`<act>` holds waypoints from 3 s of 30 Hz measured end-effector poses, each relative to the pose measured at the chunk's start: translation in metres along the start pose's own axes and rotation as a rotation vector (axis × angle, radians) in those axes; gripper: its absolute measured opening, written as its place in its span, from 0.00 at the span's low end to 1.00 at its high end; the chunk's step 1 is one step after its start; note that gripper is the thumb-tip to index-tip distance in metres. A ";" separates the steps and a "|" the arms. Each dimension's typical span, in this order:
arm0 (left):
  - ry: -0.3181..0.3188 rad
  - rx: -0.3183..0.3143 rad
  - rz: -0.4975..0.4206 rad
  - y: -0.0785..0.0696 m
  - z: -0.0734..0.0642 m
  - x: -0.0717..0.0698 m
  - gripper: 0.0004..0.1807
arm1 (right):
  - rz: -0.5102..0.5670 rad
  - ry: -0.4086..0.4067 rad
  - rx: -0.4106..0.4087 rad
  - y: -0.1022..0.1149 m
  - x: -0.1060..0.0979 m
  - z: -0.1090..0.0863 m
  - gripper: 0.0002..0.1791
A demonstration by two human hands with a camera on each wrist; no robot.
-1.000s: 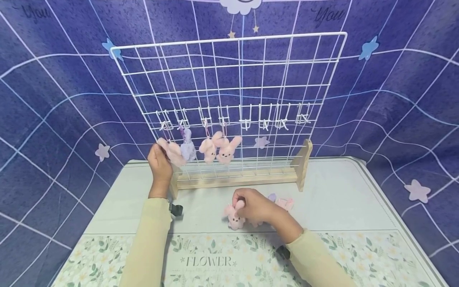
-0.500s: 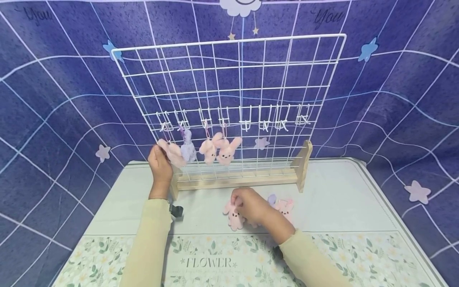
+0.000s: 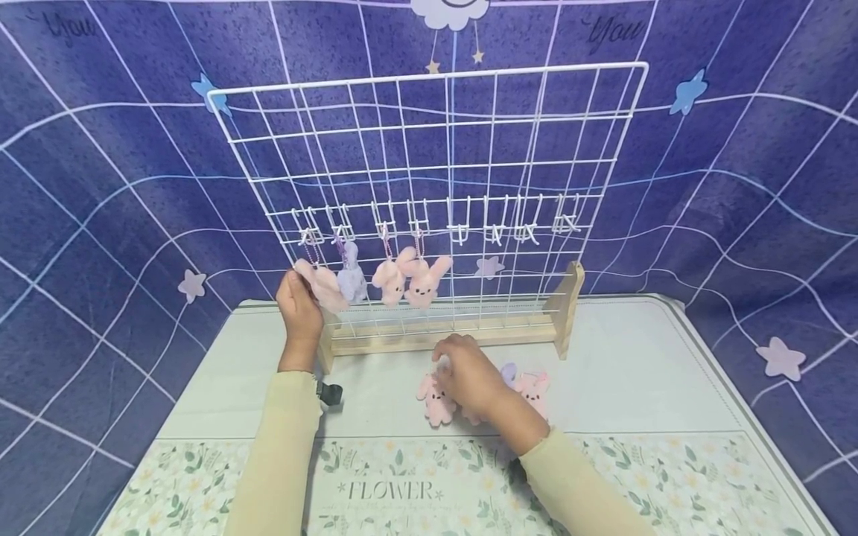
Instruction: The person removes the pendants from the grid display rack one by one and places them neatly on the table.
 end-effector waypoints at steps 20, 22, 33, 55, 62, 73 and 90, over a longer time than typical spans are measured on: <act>-0.009 0.011 -0.001 0.003 0.000 -0.001 0.21 | 1.153 0.154 0.155 0.011 -0.018 0.018 0.39; -0.013 0.011 0.013 0.002 0.000 -0.002 0.21 | 1.224 0.177 0.146 0.014 -0.017 0.018 0.41; -0.010 0.001 -0.002 0.001 0.000 -0.001 0.21 | 1.422 0.223 0.077 0.028 -0.021 0.020 0.24; 0.010 0.016 -0.017 0.000 -0.002 0.000 0.21 | 1.390 0.199 0.029 0.054 -0.042 -0.002 0.15; -0.008 0.006 -0.006 0.001 -0.001 -0.001 0.21 | 1.371 0.135 -0.057 0.062 -0.055 -0.009 0.23; -0.009 0.001 0.000 0.002 -0.002 -0.002 0.21 | 1.351 0.134 -0.096 0.062 -0.058 -0.012 0.26; -0.009 -0.002 -0.002 0.002 -0.002 -0.002 0.22 | 1.327 0.163 -0.126 0.071 -0.062 -0.022 0.37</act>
Point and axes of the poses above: each hand's wrist, its own z-axis towards the middle knuckle, its own x-axis out of the palm, y = z × x, the point moved 10 cm from there along z, towards the middle knuckle, and after that the axes turned 10 degrees about x, right-handed, at the moved point
